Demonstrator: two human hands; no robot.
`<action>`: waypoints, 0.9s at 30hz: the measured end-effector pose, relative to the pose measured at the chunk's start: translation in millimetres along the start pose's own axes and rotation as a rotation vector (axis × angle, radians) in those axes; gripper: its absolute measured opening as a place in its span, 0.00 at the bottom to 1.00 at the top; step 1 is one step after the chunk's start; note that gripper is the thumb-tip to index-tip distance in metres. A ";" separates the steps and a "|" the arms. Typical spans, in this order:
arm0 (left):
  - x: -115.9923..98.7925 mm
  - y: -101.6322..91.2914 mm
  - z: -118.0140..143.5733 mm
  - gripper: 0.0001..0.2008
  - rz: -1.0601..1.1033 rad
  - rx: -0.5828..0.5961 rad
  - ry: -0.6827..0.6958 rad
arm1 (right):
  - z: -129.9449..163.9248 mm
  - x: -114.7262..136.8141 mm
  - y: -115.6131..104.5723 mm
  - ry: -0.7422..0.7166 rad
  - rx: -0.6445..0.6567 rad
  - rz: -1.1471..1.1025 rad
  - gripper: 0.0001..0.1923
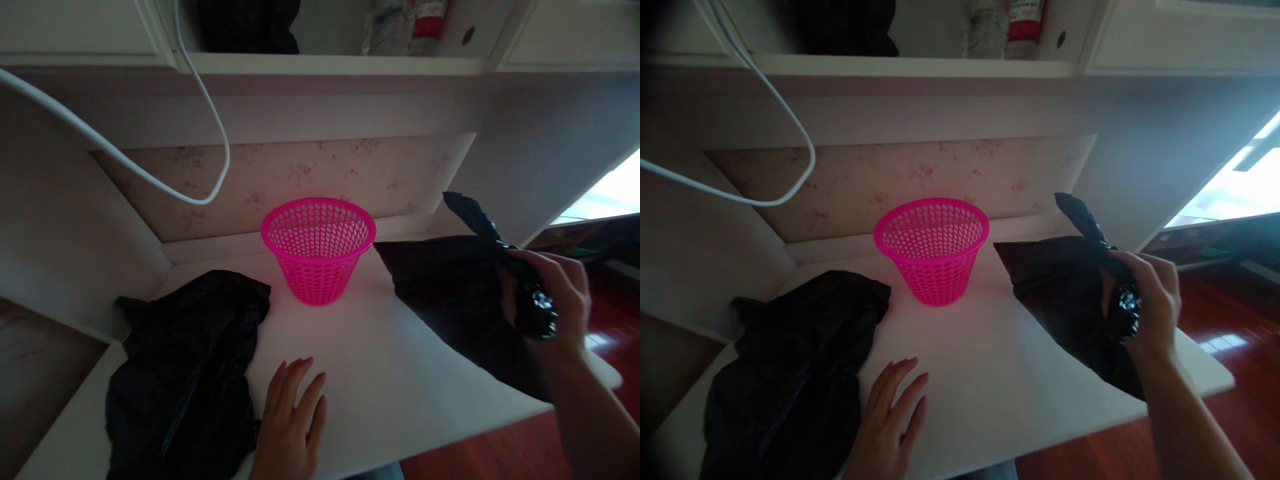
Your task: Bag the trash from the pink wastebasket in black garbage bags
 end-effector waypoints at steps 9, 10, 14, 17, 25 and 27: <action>6.8 4.8 12.8 0.17 -0.026 0.048 -0.048 | 10.7 -13.6 59.0 0.184 0.268 0.209 0.24; 10.9 3.3 14.6 0.16 -0.038 0.054 -0.060 | 11.9 -13.6 62.1 0.196 0.292 0.220 0.25; 43.0 -18.0 21.9 0.13 -0.157 0.016 -0.146 | 20.2 -9.0 61.9 0.175 0.350 0.249 0.35; 76.8 -49.3 22.1 0.12 -0.261 -0.069 -0.253 | 47.7 16.0 50.8 -0.059 0.273 0.320 0.37; 160.5 -83.7 36.2 0.47 -0.420 -0.053 -0.743 | 213.2 144.8 53.8 -0.259 0.955 -0.503 0.28; 169.4 -64.2 55.5 0.52 -0.283 0.051 -0.845 | 233.5 163.9 75.2 0.214 1.244 -0.651 0.19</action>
Point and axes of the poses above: each hand's wrist, its own z-axis away from the middle knuckle, its own y-axis out of the palm, x = y × z, the point moved 2 cm from there along -z, towards the middle knuckle, and after that the axes turned 10 degrees about y, right-handed, at the moved point
